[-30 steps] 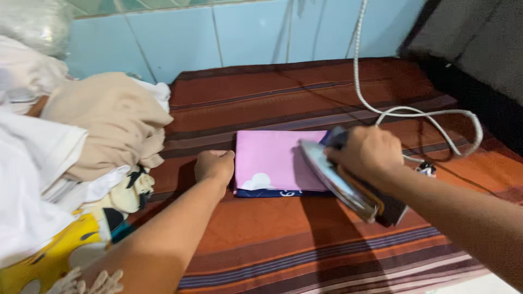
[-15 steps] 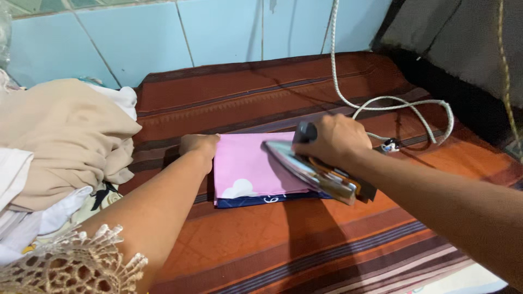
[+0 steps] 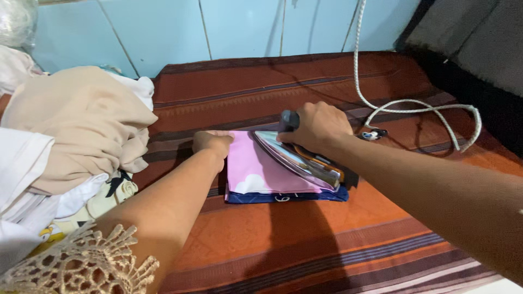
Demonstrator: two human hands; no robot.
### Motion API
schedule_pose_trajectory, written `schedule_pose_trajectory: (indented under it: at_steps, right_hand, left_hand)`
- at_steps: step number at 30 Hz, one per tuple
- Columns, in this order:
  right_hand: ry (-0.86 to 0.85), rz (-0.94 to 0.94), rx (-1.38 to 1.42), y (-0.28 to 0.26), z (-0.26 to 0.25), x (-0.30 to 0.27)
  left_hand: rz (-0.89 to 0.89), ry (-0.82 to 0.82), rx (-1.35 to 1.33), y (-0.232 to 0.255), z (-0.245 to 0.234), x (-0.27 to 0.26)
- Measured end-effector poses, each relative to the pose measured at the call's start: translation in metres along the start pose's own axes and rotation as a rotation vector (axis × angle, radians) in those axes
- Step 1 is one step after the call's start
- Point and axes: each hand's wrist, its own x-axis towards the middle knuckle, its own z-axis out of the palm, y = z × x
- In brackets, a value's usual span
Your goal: The person irons a two-toned blue and pink cloth on a wooden table. They spread the cloth, use an electric iron to smooth it, fold it, and iron the folded edges.
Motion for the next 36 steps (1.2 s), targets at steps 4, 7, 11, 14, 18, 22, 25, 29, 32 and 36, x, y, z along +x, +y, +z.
schedule_pose_trajectory:
  at_steps: [4, 7, 11, 14, 18, 22, 25, 29, 32, 36]
  right_hand:
    - [-0.077, -0.049, 0.024, -0.014, 0.0, 0.003]
    - [-0.003, -0.15, -0.019, -0.019, 0.002, 0.002]
    - [0.055, -0.146, 0.011, -0.038, 0.007, 0.024]
    - [0.078, -0.179, 0.011, -0.047, 0.005, 0.037]
    - [-0.099, -0.187, -0.022, -0.041, 0.0, 0.02]
    - [-0.26, -0.264, -0.137, -0.043, 0.006, -0.027]
    - [-0.221, -0.373, -0.115, -0.053, 0.008, -0.044]
    - [-0.123, -0.439, -0.047, -0.09, 0.013, -0.045]
    - [-0.096, -0.465, -0.031, -0.085, 0.01, -0.053]
    - [-0.23, -0.361, -0.142, -0.045, 0.007, -0.064]
  left_hand:
    - [0.042, 0.016, -0.078, -0.009, -0.003, 0.009]
    - [0.112, 0.019, -0.01, -0.017, -0.014, 0.002]
    - [0.17, -0.136, 0.1, -0.024, -0.028, -0.029]
    - [0.201, -0.075, 0.228, -0.021, -0.04, -0.052]
    - [0.037, -0.099, 0.157, -0.014, -0.062, -0.074]
    - [0.025, 0.009, 0.112, -0.019, -0.093, -0.081]
    - [0.003, 0.089, 0.036, -0.025, -0.109, -0.075]
    - [0.084, 0.222, 0.126, -0.032, -0.11, -0.065]
    - [0.111, 0.28, 0.141, -0.027, -0.1, -0.06]
    - [0.064, 0.162, 0.128, -0.018, -0.083, -0.064]
